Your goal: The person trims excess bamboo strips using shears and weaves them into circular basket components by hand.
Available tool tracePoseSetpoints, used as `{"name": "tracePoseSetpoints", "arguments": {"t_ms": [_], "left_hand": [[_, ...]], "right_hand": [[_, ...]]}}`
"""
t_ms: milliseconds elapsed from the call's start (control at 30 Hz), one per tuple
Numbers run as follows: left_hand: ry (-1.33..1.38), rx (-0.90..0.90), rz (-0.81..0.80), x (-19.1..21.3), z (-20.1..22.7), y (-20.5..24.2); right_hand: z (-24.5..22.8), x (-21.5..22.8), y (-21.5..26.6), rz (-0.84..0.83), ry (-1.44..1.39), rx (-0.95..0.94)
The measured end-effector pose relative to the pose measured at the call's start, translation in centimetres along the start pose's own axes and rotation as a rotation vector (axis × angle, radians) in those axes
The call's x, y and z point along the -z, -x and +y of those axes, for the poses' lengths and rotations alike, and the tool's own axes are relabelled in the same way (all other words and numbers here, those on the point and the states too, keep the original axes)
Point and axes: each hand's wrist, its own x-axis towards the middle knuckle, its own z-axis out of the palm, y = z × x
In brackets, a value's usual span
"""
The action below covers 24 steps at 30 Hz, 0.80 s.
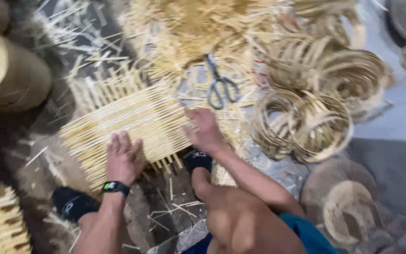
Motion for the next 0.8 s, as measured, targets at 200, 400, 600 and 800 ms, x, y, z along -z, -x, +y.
{"name": "tracePoseSetpoints", "arguments": {"t_ms": [200, 400, 600, 800], "left_hand": [[-0.086, 0.017, -0.093, 1.5, 0.8, -0.7], [-0.052, 0.078, -0.061, 3.7, 3.3, -1.8], [0.062, 0.006, 0.269, 7.3, 5.3, -1.7], [0.689, -0.084, 0.393, 10.2, 15.0, -2.9]], "right_hand": [[5.4, 19.9, 5.4, 0.206, 0.713, -0.155], [10.6, 24.9, 13.1, 0.007, 0.768, -0.355], [9.6, 26.1, 13.7, 0.056, 0.835, -0.268], [1.8, 26.5, 6.7, 0.160, 0.425, -0.217]]}}
